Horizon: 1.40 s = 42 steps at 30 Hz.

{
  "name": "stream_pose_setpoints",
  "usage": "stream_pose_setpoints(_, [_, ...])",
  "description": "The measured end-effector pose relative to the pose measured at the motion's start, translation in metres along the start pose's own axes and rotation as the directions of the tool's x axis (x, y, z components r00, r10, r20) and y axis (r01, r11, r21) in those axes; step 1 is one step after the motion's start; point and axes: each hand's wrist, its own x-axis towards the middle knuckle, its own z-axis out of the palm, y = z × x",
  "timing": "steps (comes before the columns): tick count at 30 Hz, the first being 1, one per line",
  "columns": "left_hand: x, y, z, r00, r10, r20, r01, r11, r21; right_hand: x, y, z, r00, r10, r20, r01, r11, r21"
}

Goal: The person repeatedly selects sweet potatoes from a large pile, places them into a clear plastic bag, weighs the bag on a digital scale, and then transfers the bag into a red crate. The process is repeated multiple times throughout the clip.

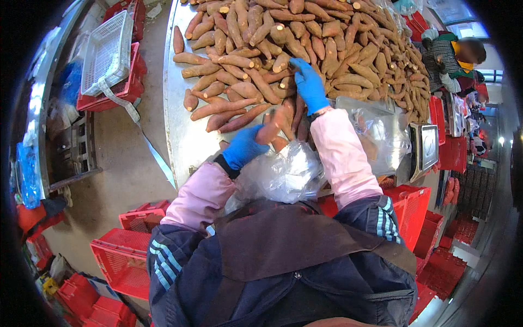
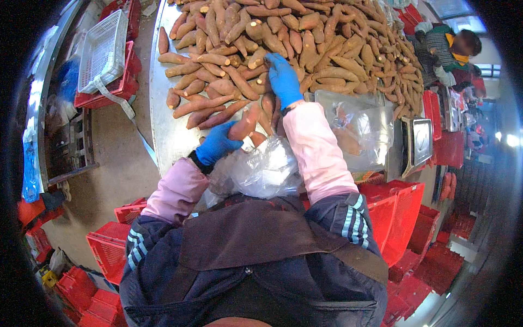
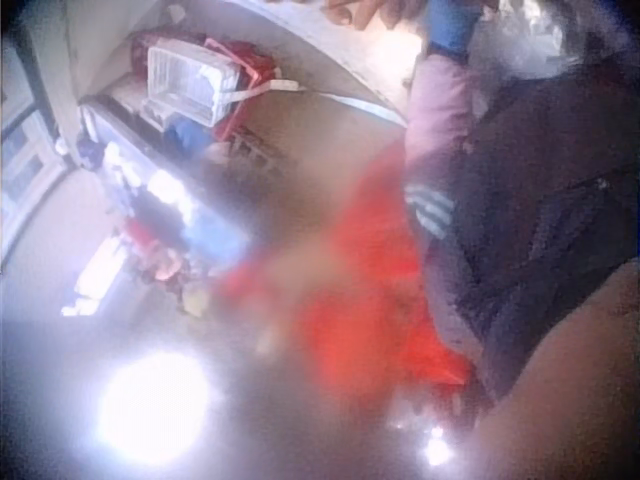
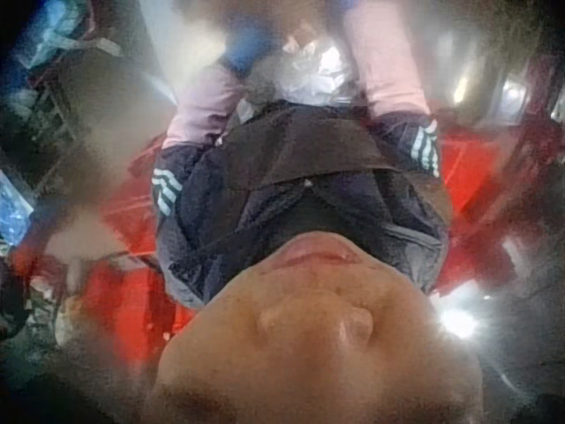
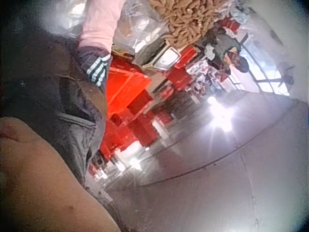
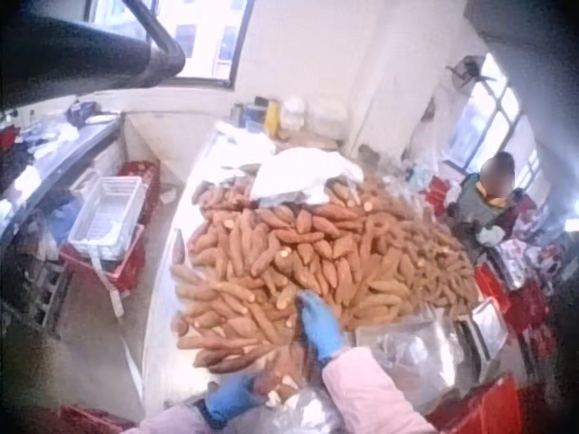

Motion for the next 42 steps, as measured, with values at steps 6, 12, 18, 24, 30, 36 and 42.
stream_pose_setpoints(6, [0.003, -0.021, -0.005, 0.997, -0.03, -0.065, 0.013, 0.968, -0.25, 0.009, -0.008, -0.011, 0.963, 0.079, 0.256, 0.086, 0.815, -0.573])
stream_pose_setpoints(12, [-0.002, -0.026, -0.015, 0.976, -0.197, -0.097, 0.131, 0.877, -0.463, -0.012, -0.021, -0.027, 0.945, 0.101, 0.31, 0.111, 0.794, -0.598])
stream_pose_setpoints(18, [-0.009, -0.012, -0.028, 0.985, -0.162, -0.058, 0.093, 0.786, -0.611, -0.053, -0.004, -0.039, 0.869, 0.369, 0.329, -0.391, 0.92, 0.0])
stream_pose_setpoints(24, [-0.014, 0.008, -0.032, 0.984, -0.167, -0.056, 0.08, 0.706, -0.704, -0.118, -0.006, -0.043, 0.647, 0.379, 0.661, -0.758, 0.226, 0.612])
stream_pose_setpoints(30, [-0.009, 0.023, -0.029, 0.994, -0.067, 0.086, 0.109, 0.597, -0.795, -0.142, -0.014, -0.031, 0.666, 0.118, 0.736, -0.744, 0.038, 0.667])
stream_pose_setpoints(36, [-0.002, 0.03, -0.012, 0.984, 0.162, 0.068, -0.002, 0.393, -0.919, -0.15, -0.027, -0.011, 0.559, 0.202, 0.805, -0.817, 0.304, 0.491])
stream_pose_setpoints(42, [-0.009, 0.032, -0.023, 0.999, -0.025, -0.041, -0.027, 0.419, -0.907, -0.117, -0.036, -0.016, 0.831, 0.278, 0.482, -0.538, 0.621, 0.57])
